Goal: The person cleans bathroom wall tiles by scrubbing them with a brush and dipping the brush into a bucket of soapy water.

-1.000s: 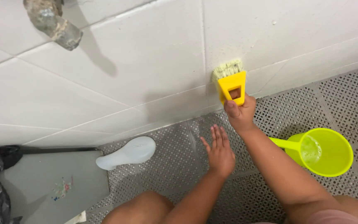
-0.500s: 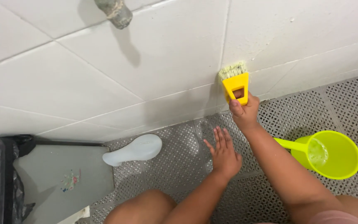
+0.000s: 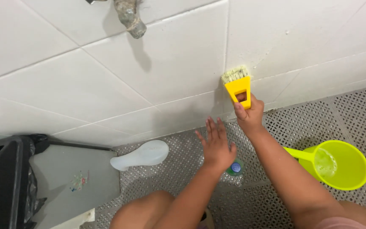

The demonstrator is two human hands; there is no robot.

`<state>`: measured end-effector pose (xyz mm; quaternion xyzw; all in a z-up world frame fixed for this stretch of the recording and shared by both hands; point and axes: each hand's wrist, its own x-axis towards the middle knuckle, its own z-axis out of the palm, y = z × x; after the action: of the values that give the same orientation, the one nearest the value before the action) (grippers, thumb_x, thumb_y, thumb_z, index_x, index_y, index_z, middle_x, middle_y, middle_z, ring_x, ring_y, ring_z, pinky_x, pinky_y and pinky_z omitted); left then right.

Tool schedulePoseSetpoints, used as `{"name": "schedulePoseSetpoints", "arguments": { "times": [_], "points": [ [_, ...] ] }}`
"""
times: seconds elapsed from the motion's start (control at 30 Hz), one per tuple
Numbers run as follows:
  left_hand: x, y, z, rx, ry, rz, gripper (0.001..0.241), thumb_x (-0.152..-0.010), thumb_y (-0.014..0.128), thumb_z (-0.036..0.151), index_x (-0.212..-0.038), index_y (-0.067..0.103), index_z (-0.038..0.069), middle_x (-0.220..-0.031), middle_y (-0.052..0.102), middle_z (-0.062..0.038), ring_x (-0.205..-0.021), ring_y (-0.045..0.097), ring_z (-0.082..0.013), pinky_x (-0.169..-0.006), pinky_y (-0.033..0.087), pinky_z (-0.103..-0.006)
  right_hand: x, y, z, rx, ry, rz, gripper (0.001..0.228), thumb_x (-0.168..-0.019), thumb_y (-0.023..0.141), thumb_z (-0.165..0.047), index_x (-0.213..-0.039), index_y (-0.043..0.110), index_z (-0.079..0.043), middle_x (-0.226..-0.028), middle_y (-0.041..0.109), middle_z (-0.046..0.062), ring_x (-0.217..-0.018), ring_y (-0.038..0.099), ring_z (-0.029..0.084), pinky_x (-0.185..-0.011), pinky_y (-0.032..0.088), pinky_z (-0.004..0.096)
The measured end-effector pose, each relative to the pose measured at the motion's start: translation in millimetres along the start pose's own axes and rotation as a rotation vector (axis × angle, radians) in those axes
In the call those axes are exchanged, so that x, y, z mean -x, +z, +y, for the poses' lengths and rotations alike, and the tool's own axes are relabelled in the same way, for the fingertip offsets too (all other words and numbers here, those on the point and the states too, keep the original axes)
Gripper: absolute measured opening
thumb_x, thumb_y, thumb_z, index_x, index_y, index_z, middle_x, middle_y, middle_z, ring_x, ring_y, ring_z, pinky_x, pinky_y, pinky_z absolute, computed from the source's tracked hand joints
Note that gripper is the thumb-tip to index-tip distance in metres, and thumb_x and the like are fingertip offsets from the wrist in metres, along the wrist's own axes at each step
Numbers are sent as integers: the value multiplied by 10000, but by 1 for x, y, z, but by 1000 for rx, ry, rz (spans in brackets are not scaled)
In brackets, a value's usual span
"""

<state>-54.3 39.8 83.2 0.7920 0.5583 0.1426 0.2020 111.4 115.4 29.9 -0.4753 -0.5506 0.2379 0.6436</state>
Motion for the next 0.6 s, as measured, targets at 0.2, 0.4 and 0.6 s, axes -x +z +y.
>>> {"name": "schedulePoseSetpoints", "arguments": {
  "times": [0.2, 0.4, 0.6],
  "points": [
    [7, -30, -13, -147, 136, 112, 885, -902, 601, 322, -1613, 179, 8, -1684, 75, -283, -1577, 40, -412, -1149, -61, -772, 39, 0, 60, 206, -18, -77, 427, -973, 700, -423, -992, 664, 1, -776, 655, 45, -699, 629, 102, -670, 508, 286],
    [0, -19, -25, -138, 103, 102, 876, -914, 598, 310, -1615, 158, 21, -1684, 21, -277, -1569, -4, -423, -1101, -77, -808, 0, 10, -9, -184, 143, 57, 424, -1005, 691, -416, -1046, 626, 1, -807, 595, 2, -694, 509, 84, -626, 434, 256],
    [-1, -6, -23, -117, 82, 58, 880, -920, 598, 304, -1618, 136, 31, -1681, -16, -275, -1559, -55, -442, -1090, -91, -814, -33, -22, -39, -35, -60, 168, 566, -1000, 648, -569, -1054, 608, -7, -888, 620, 2, -785, 565, 82, -689, 490, 253]
  ]
}}
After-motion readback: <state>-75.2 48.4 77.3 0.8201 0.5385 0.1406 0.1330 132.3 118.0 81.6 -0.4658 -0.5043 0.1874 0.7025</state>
